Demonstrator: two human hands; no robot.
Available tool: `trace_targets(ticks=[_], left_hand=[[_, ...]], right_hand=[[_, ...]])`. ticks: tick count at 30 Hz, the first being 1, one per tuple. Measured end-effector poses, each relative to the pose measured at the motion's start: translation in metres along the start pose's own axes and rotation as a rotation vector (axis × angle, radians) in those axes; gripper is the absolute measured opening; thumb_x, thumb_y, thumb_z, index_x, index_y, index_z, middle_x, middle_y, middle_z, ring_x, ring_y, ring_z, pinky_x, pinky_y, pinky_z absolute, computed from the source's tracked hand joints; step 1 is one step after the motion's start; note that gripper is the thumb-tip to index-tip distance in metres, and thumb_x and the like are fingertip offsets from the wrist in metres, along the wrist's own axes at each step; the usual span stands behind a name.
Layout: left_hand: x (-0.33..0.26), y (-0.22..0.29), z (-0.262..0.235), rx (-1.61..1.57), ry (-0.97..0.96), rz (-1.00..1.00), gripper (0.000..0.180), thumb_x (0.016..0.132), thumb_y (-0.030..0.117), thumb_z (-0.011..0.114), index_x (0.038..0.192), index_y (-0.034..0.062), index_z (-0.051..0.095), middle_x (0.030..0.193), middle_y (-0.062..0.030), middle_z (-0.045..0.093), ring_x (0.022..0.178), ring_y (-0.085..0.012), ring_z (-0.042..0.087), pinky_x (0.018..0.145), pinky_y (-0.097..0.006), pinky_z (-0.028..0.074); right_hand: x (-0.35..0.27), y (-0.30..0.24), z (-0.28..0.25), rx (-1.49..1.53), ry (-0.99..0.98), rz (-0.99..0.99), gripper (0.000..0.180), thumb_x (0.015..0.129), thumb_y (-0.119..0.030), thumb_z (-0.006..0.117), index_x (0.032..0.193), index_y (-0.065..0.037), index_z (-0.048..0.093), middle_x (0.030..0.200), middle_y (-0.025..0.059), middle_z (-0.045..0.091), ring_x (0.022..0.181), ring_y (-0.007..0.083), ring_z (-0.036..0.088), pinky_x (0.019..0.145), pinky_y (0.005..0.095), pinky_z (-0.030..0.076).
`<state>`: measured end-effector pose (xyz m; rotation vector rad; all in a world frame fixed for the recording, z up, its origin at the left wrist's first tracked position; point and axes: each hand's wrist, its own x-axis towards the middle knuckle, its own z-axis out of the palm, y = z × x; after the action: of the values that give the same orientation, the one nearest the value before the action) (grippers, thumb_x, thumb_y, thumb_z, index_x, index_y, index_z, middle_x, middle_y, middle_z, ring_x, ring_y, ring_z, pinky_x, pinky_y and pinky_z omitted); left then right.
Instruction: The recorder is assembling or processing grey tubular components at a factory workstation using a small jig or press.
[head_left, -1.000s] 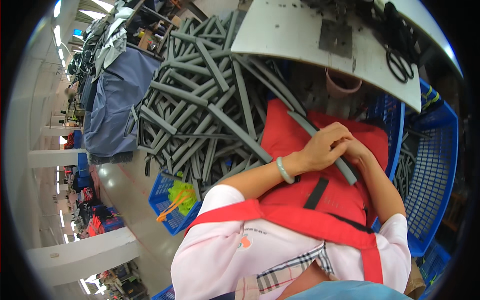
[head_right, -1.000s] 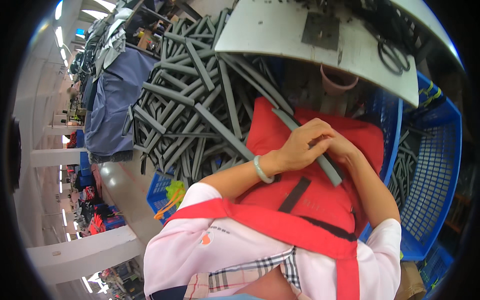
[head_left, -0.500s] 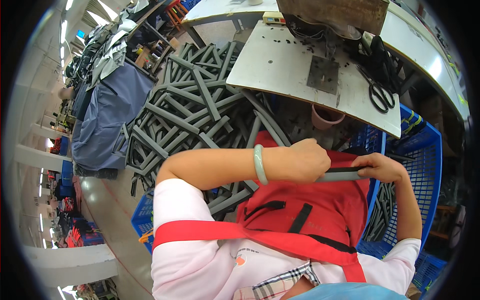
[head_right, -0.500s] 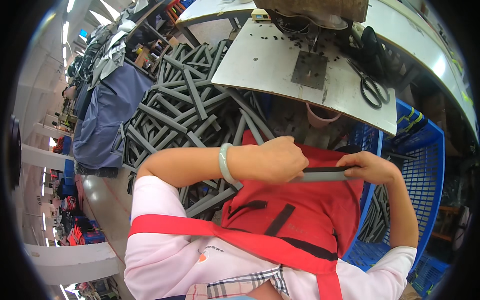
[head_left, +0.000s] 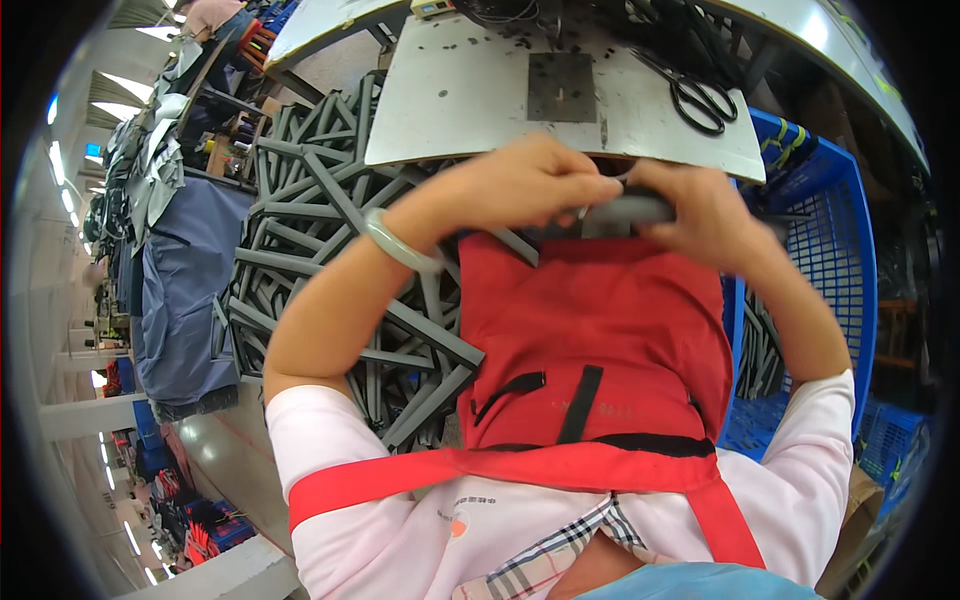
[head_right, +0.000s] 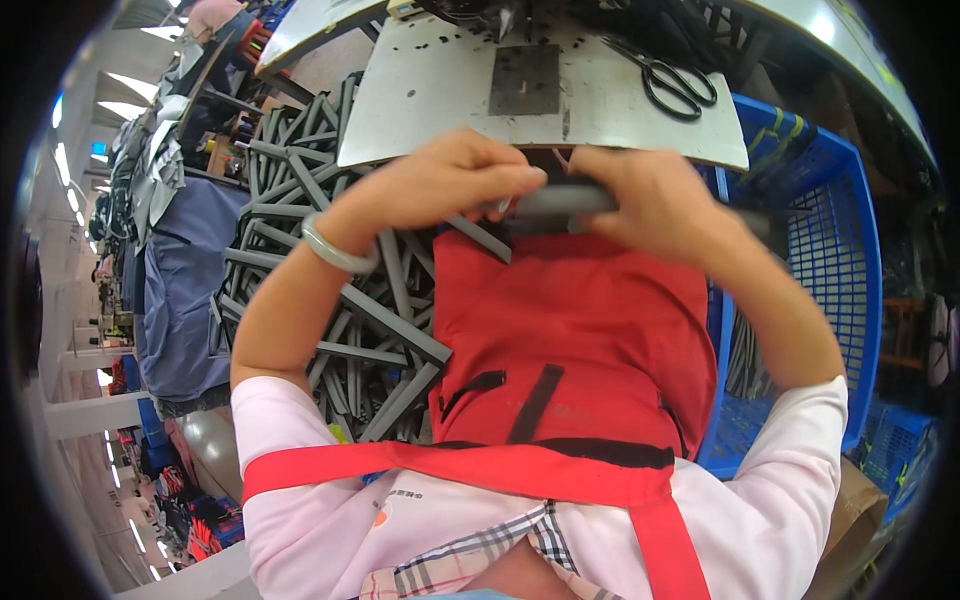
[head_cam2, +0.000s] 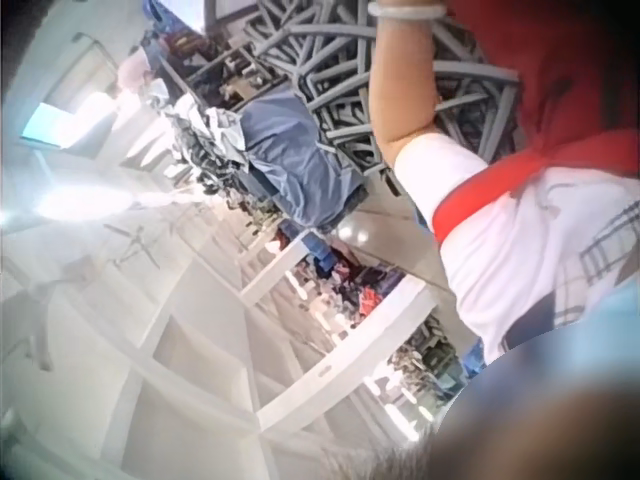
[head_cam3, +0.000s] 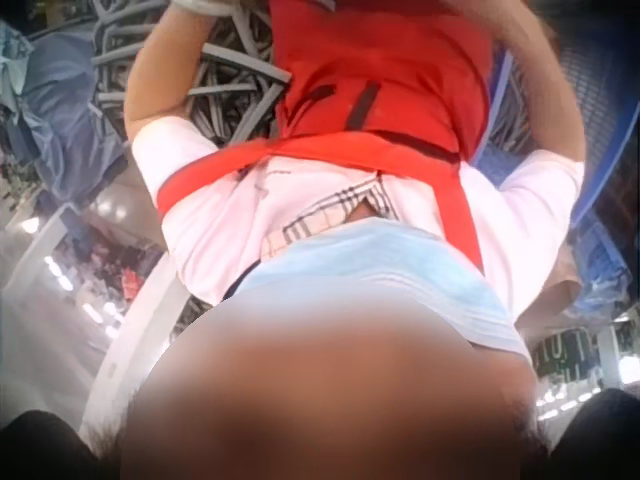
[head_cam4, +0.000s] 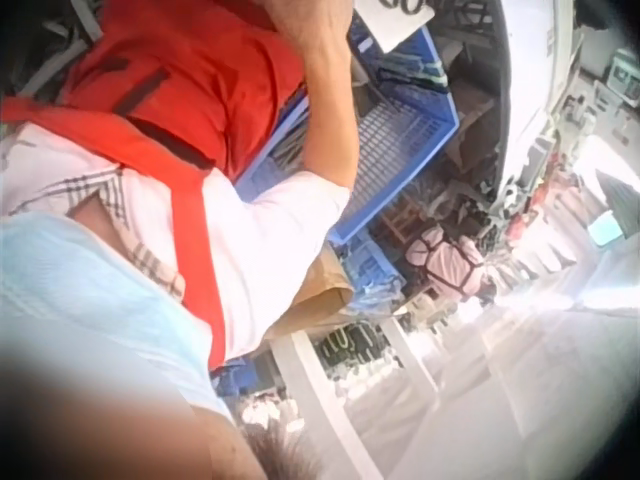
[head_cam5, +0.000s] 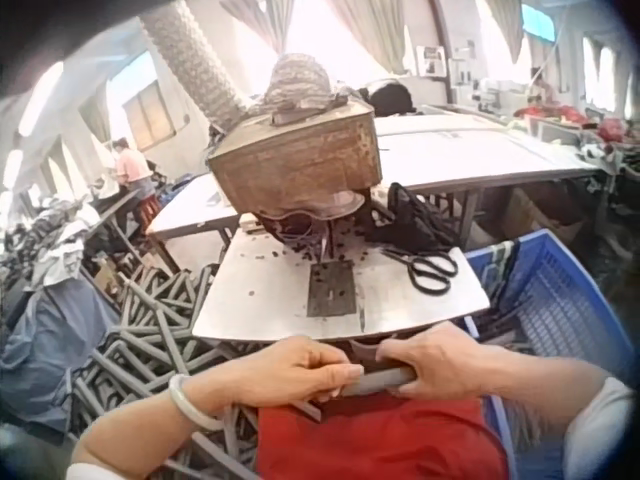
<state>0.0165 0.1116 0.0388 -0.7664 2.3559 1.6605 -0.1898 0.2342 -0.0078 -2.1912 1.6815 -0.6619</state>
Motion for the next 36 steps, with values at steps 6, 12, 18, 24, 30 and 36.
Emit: trace_targets(ticks=[6, 12, 18, 24, 30, 36], left_hand=[[0.007, -0.036, -0.016, 0.075, 0.253, 0.199, 0.027, 0.091, 0.022, 0.066, 0.101, -0.0033, 0.068, 0.078, 0.0003, 0.063, 0.069, -0.0068, 0.055, 0.062, -0.021, 0.045], [0.026, -0.044, -0.033, 0.370, 0.642, 0.291, 0.032, 0.088, 0.023, 0.069, 0.104, -0.0056, 0.068, 0.079, -0.0026, 0.067, 0.073, -0.0091, 0.059, 0.066, -0.024, 0.048], [0.051, -0.057, -0.066, 0.063, 0.591, 0.226, 0.030, 0.086, 0.026, 0.069, 0.099, -0.0005, 0.071, 0.074, -0.0038, 0.066, 0.060, -0.0084, 0.053, 0.055, -0.025, 0.043], [0.070, -0.057, -0.078, -0.008, 0.590, 0.167, 0.031, 0.087, 0.025, 0.071, 0.102, -0.0018, 0.071, 0.079, -0.0030, 0.068, 0.065, -0.0071, 0.054, 0.060, -0.022, 0.045], [0.078, -0.060, -0.084, 0.020, 0.612, 0.182, 0.031, 0.087, 0.025, 0.071, 0.105, -0.0012, 0.071, 0.081, -0.0041, 0.069, 0.066, -0.0074, 0.055, 0.061, -0.022, 0.046], [0.080, -0.054, -0.088, 0.078, 0.632, 0.185, 0.031, 0.088, 0.025, 0.070, 0.106, 0.0005, 0.071, 0.082, -0.0047, 0.070, 0.068, -0.0077, 0.056, 0.062, -0.022, 0.046]], right_hand=[[0.036, 0.018, -0.009, -0.214, 0.032, -0.127, 0.027, 0.072, -0.012, 0.070, 0.093, -0.003, 0.057, 0.081, 0.0181, 0.062, 0.082, 0.0380, 0.062, 0.070, 0.0435, 0.048], [0.070, 0.039, -0.011, -0.263, 0.071, 0.008, 0.037, 0.076, -0.021, 0.070, 0.110, -0.008, 0.062, 0.084, 0.0183, 0.066, 0.082, 0.0380, 0.064, 0.071, 0.0446, 0.050], [0.104, 0.063, -0.008, -0.313, 0.111, 0.007, 0.044, 0.077, -0.023, 0.071, 0.118, -0.009, 0.062, 0.087, 0.0199, 0.067, 0.084, 0.0363, 0.065, 0.074, 0.0423, 0.052], [0.118, 0.085, -0.005, -0.326, 0.159, 0.019, 0.046, 0.078, -0.024, 0.071, 0.120, -0.008, 0.064, 0.087, 0.0190, 0.068, 0.082, 0.0342, 0.066, 0.076, 0.0392, 0.053], [0.124, 0.085, -0.005, -0.315, 0.169, 0.026, 0.047, 0.079, -0.024, 0.071, 0.120, -0.003, 0.062, 0.091, 0.0220, 0.067, 0.085, 0.0377, 0.065, 0.077, 0.0400, 0.052], [0.127, 0.081, -0.014, -0.333, 0.144, 0.094, 0.049, 0.080, -0.025, 0.071, 0.123, -0.004, 0.061, 0.092, 0.0213, 0.067, 0.086, 0.0367, 0.065, 0.078, 0.0402, 0.052]])
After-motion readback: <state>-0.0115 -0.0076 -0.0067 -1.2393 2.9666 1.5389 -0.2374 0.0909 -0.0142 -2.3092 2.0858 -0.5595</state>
